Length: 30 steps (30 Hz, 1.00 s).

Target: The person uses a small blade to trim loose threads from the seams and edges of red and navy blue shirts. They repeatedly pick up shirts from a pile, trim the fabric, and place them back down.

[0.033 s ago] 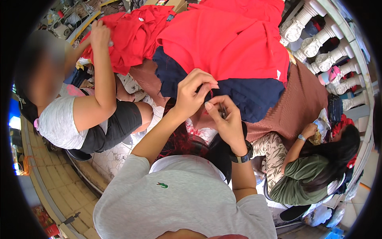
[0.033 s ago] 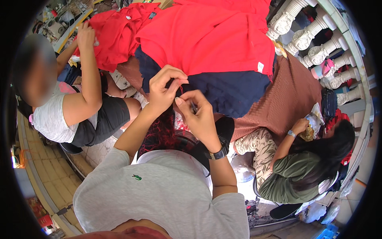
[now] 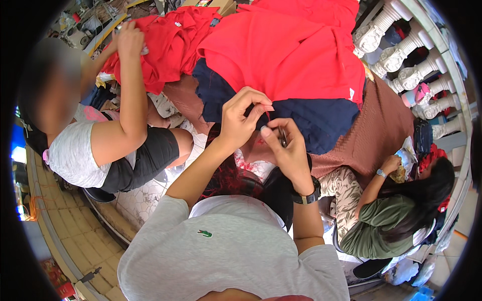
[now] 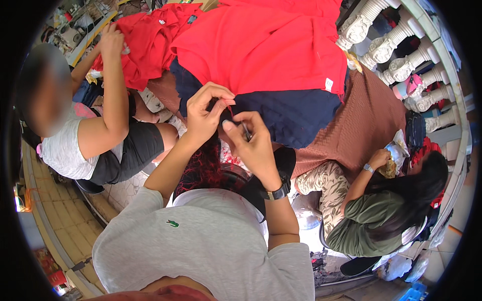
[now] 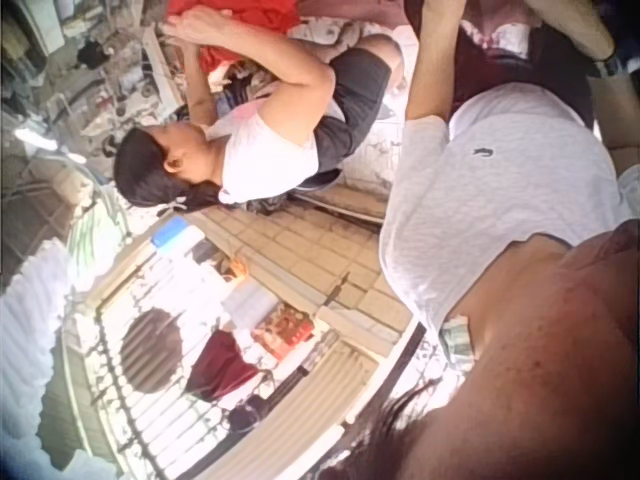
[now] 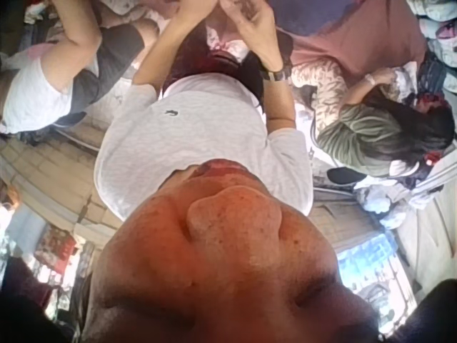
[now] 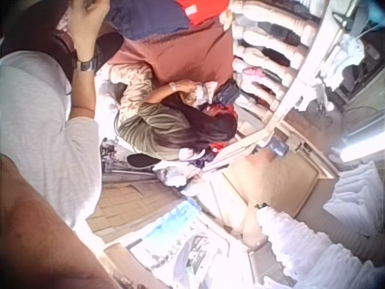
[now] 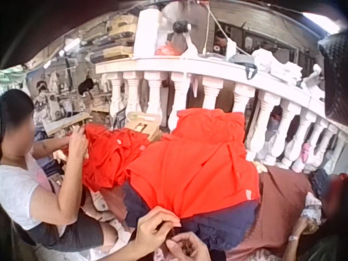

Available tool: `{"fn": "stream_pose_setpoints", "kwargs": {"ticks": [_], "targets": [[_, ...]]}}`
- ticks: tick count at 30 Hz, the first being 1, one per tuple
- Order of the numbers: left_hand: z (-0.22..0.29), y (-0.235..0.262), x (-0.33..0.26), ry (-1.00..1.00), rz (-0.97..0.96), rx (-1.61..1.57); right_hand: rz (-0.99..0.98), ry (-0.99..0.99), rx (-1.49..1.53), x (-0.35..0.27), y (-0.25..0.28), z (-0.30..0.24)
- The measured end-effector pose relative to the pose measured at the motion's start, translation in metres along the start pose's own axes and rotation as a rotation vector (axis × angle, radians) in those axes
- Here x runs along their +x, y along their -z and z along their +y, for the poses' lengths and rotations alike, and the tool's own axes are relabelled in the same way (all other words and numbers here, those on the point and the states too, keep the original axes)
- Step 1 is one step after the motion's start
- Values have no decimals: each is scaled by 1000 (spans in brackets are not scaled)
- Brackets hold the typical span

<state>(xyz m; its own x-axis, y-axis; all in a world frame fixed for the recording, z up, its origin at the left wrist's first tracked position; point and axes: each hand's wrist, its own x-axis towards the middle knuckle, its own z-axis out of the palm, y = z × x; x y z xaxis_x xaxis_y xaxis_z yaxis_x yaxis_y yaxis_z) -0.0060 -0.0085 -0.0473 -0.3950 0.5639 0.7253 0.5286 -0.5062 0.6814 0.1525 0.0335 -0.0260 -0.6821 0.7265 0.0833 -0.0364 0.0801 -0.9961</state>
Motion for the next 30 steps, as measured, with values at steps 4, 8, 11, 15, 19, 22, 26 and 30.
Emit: {"fn": "stream_pose_setpoints", "kwargs": {"ticks": [4,8,11,15,19,22,26,30], "targets": [[9,-2,-9,213,67,-200,-54,-125,96,13,14,6],[11,0,-11,231,55,-288,-153,-222,367,26,6,5],[9,0,-13,255,26,-354,-174,-185,350,34,5,7],[5,3,-14,194,-15,-283,-169,-159,391,41,4,5],[9,4,-12,174,-21,-159,-188,-118,383,47,6,12],[17,19,-11,175,-299,28,-269,-185,393,43,15,16],[41,60,-24,333,-711,222,15,-149,38,15,20,-7],[56,35,0,219,-186,356,115,-131,105,30,2,-8]]}}
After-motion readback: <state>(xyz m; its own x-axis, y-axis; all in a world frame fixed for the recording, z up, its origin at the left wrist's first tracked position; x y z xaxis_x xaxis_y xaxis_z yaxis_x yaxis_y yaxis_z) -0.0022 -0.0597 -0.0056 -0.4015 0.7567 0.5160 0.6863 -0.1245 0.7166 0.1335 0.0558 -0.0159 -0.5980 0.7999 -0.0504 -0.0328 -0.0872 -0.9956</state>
